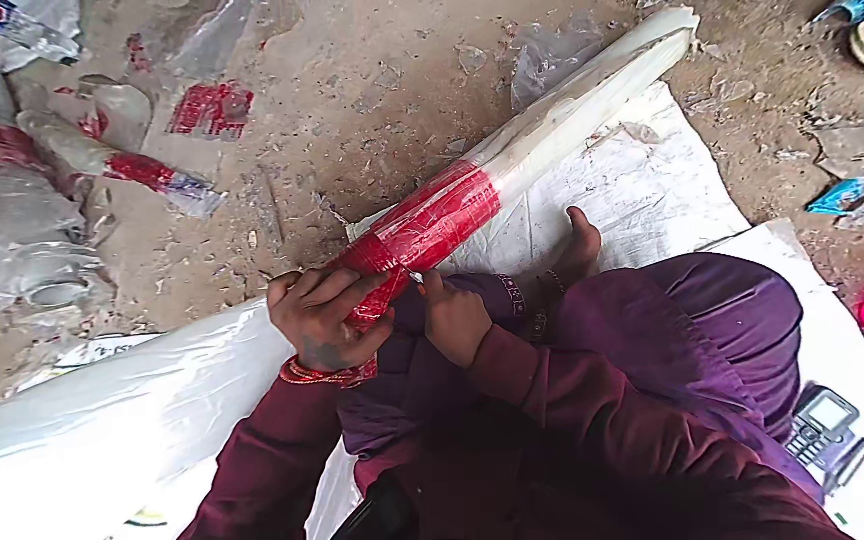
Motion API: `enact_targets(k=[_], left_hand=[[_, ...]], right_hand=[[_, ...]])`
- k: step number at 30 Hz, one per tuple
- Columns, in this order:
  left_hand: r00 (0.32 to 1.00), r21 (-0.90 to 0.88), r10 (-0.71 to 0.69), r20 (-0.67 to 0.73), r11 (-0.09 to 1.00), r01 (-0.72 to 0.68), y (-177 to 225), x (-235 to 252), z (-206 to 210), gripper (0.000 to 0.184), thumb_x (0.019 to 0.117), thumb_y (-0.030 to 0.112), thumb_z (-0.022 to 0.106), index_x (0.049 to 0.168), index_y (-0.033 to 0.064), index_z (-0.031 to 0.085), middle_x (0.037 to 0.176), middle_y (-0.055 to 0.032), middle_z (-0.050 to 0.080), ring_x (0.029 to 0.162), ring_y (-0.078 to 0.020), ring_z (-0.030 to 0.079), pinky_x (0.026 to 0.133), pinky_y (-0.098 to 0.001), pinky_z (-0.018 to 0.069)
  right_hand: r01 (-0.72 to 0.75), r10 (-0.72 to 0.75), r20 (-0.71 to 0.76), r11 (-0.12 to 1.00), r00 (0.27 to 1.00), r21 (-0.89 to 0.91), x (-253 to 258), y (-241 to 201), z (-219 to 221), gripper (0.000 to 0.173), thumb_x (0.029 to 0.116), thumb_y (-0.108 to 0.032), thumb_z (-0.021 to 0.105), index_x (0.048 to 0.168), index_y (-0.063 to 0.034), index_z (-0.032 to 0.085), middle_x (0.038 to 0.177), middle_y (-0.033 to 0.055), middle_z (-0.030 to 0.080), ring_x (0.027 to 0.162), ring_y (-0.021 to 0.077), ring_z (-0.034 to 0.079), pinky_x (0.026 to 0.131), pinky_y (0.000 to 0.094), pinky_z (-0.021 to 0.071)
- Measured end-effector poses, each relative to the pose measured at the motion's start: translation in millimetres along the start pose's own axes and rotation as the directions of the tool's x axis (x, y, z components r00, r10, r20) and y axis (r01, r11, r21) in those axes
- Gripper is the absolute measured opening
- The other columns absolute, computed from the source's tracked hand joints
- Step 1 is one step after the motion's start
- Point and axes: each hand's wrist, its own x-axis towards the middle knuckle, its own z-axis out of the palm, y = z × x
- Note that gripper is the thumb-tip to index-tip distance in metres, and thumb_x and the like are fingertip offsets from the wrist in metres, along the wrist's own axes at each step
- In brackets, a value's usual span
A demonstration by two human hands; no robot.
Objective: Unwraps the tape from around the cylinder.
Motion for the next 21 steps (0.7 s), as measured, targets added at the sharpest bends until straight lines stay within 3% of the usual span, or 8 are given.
enact_targets(k=[3, 5, 7, 11, 14, 16, 18, 21], left_hand=[[1.000, -0.041, 0.003, 0.003, 0.999, -0.003, -3.6, -2.7, 0.3, 0.048, 0.0894, 0.053, 0.051, 0.081, 0.0167, 0.081, 0.076, -0.0071, 0.074, 0.070, -0.0231, 0.061, 0.082, -0.0458, 0.0346], [1.000, -0.081, 0.024, -0.001, 0.996, -0.024, -8.5, -4.1, -0.2, 0.049, 0.0906, 0.054, 0.050, 0.079, 0.0175, 0.081, 0.074, -0.0060, 0.074, 0.069, -0.0214, 0.060, 0.083, -0.0444, 0.0344], [0.999, -0.106, 0.045, -0.005, 0.993, -0.045, -11.7, -1.8, -0.9, 0.050, 0.0916, 0.054, 0.049, 0.080, 0.0181, 0.081, 0.074, -0.0056, 0.074, 0.068, -0.0211, 0.059, 0.084, -0.0442, 0.0338], [1.000, -0.107, 0.024, -0.002, 0.994, -0.024, -12.4, 10.0, -3.7, 0.049, 0.0909, 0.054, 0.049, 0.082, 0.0176, 0.081, 0.075, -0.0064, 0.074, 0.068, -0.0225, 0.061, 0.083, -0.0454, 0.0352], [0.996, -0.143, -0.070, 0.052, 0.987, 0.077, -19.1, 13.6, -4.6, 0.049, 0.0944, 0.054, 0.053, 0.092, 0.0152, 0.082, 0.083, -0.0095, 0.074, 0.074, -0.0231, 0.062, 0.085, -0.0477, 0.0369], [0.987, -0.151, -0.123, 0.101, 0.979, 0.137, -27.4, 24.6, -7.2, 0.050, 0.1030, 0.045, 0.043, 0.099, 0.0120, 0.081, 0.093, -0.0112, 0.075, 0.084, -0.0244, 0.066, 0.087, -0.0497, 0.0412], [0.936, -0.141, -0.251, 0.248, 0.946, 0.291, -31.9, 37.1, -16.7, 0.056, 0.1077, 0.035, 0.029, 0.109, 0.0101, 0.079, 0.109, -0.0104, 0.076, 0.105, -0.0255, 0.069, 0.100, -0.0523, 0.0426], [0.774, -0.055, -0.295, 0.560, 0.919, 0.391, -42.2, 65.0, -38.4, 0.050, 0.1101, 0.025, 0.028, 0.136, 0.0061, 0.066, 0.133, -0.0170, 0.067, 0.129, -0.0333, 0.060, 0.112, -0.0565, 0.0396]], right_hand=[[-0.008, 0.008, -0.014, 1.000, 1.000, -0.021, -1.1, 4.0, 9.8, 0.028, 0.1022, -0.007, 0.047, 0.123, 0.0075, 0.060, 0.094, 0.0256, 0.071, 0.085, 0.0432, 0.073, 0.069, 0.0530, 0.0568], [-0.088, 0.097, 0.195, 0.995, 0.976, -0.055, -4.8, 4.1, 4.8, 0.042, 0.1059, -0.011, 0.039, 0.142, 0.0054, 0.050, 0.116, 0.0287, 0.069, 0.103, 0.0445, 0.071, 0.085, 0.0545, 0.0543], [-0.117, 0.129, 0.268, 0.991, 0.955, -0.061, -8.2, 10.8, 6.5, 0.046, 0.1068, -0.014, 0.035, 0.148, 0.0053, 0.044, 0.122, 0.0296, 0.067, 0.108, 0.0451, 0.070, 0.089, 0.0561, 0.0532], [0.050, -0.038, -0.188, 0.997, 0.981, 0.064, -23.6, 23.9, 21.1, 0.035, 0.1058, -0.016, 0.046, 0.116, 0.0105, 0.065, 0.093, 0.0267, 0.074, 0.079, 0.0431, 0.075, 0.067, 0.0544, 0.0578], [0.343, -0.314, -0.560, 0.938, 0.767, -0.056, 12.9, 22.4, 6.2, 0.021, 0.0968, -0.009, 0.053, 0.097, 0.0054, 0.069, 0.084, 0.0180, 0.072, 0.073, 0.0331, 0.073, 0.061, 0.0442, 0.0578], [0.416, -0.432, -0.606, 0.892, 0.668, -0.178, 58.7, 16.0, -15.3, 0.017, 0.0944, -0.006, 0.056, 0.099, 0.0049, 0.069, 0.095, 0.0200, 0.072, 0.088, 0.0371, 0.071, 0.069, 0.0477, 0.0563], [0.372, -0.451, -0.462, 0.892, 0.764, -0.256, 98.1, 9.9, -33.4, 0.020, 0.0991, -0.007, 0.054, 0.106, 0.0047, 0.069, 0.108, 0.0225, 0.073, 0.109, 0.0403, 0.069, 0.090, 0.0526, 0.0521], [0.282, -0.351, -0.179, 0.903, 0.919, -0.324, 134.5, 3.3, -46.0, 0.029, 0.1065, -0.015, 0.047, 0.122, 0.0020, 0.064, 0.105, 0.0206, 0.073, 0.106, 0.0366, 0.070, 0.104, 0.0520, 0.0454]])
